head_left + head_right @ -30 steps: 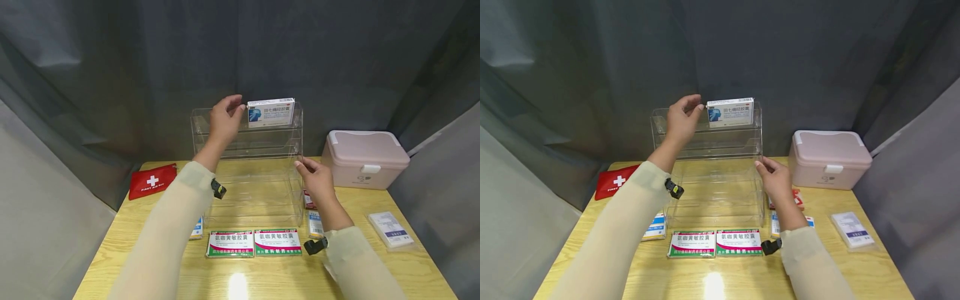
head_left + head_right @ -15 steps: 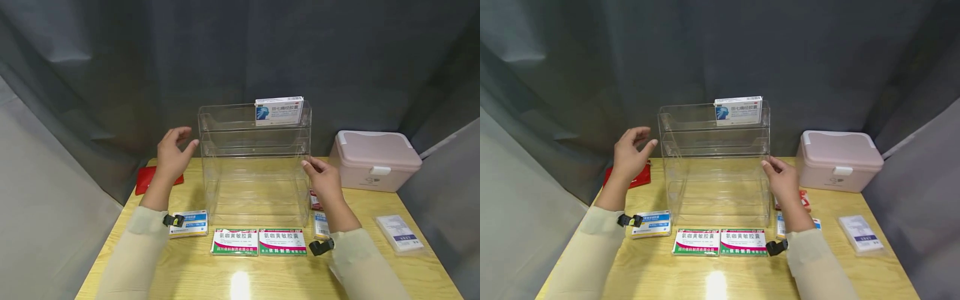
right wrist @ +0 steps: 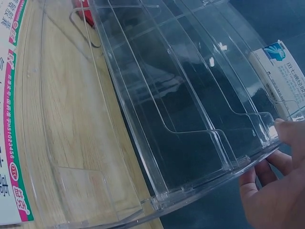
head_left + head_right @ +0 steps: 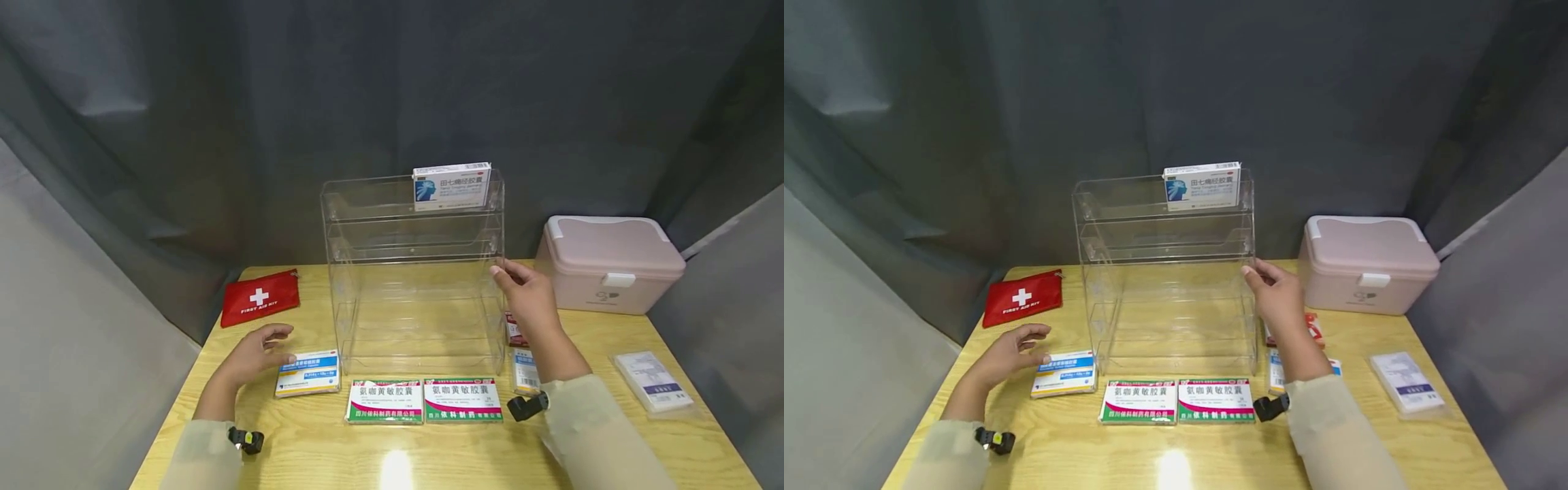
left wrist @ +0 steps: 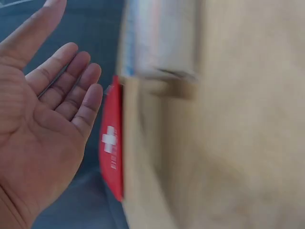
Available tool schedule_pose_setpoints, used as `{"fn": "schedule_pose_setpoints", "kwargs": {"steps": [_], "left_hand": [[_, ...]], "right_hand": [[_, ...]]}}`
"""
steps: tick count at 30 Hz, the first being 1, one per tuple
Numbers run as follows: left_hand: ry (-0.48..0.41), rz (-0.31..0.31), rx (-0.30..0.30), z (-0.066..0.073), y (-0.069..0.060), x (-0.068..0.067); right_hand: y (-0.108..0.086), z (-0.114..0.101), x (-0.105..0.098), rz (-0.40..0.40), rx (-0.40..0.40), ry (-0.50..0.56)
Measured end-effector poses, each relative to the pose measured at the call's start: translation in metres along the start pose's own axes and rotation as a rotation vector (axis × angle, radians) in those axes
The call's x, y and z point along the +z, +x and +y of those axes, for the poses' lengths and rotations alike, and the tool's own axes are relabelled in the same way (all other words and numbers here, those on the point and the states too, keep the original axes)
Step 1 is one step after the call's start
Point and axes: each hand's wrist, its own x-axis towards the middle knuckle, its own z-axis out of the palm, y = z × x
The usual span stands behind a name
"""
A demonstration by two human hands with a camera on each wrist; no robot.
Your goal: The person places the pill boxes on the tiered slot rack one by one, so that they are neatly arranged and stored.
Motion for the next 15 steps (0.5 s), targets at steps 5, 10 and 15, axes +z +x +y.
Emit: {"fn": "schedule_pose_setpoints", "kwargs": {"steps": [5, 10, 15], "left_hand": [[0.0, -0.062, -0.047, -0.02, -0.007, 0.008], [0.036, -0.1, -0.075, -0.033, -0.017, 0.01], [0.13, -0.095, -0.089, -0.038, -0.027, 0.012]], "right_hand": [[0.0, -0.001, -0.003, 0.008, 0.0, -0.007], [-0.001, -0.002, -0.002, -0.009, -0.014, -0.002], [-0.003, -0.001, -0.002, -0.018, -0.009, -0.005]]}}
